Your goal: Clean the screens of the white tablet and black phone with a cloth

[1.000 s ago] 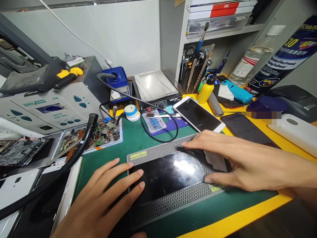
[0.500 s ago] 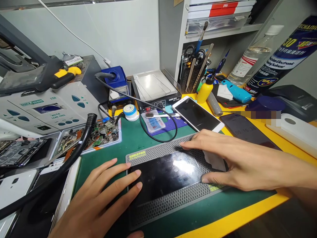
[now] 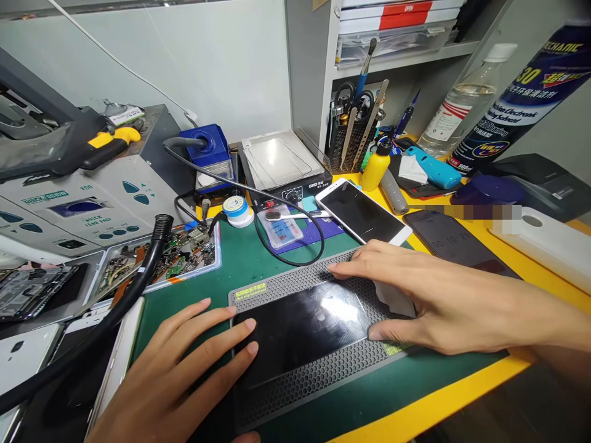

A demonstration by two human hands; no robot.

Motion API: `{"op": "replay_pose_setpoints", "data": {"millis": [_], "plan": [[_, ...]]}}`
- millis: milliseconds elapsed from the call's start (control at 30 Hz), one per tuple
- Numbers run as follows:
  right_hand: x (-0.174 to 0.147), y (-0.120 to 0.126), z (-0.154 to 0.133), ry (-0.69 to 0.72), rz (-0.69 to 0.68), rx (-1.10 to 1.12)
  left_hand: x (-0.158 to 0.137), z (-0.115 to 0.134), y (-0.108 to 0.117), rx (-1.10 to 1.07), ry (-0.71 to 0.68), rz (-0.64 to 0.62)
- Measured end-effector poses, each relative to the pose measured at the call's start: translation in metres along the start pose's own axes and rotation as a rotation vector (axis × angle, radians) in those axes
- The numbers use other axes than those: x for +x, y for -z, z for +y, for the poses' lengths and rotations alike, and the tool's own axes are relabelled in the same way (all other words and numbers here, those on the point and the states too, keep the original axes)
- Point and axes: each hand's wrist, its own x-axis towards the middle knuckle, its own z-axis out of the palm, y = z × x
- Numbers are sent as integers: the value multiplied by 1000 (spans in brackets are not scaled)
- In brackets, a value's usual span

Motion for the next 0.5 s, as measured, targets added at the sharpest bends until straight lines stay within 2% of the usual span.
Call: {"op": "replay_pose_setpoints", "data": {"millis": [233, 500], "plan": [[1, 1, -1, -23, -22, 16, 3, 10, 1, -52, 96, -13], [4, 2, -2, -10, -14, 35, 7, 13, 4, -66, 100, -29]]}}
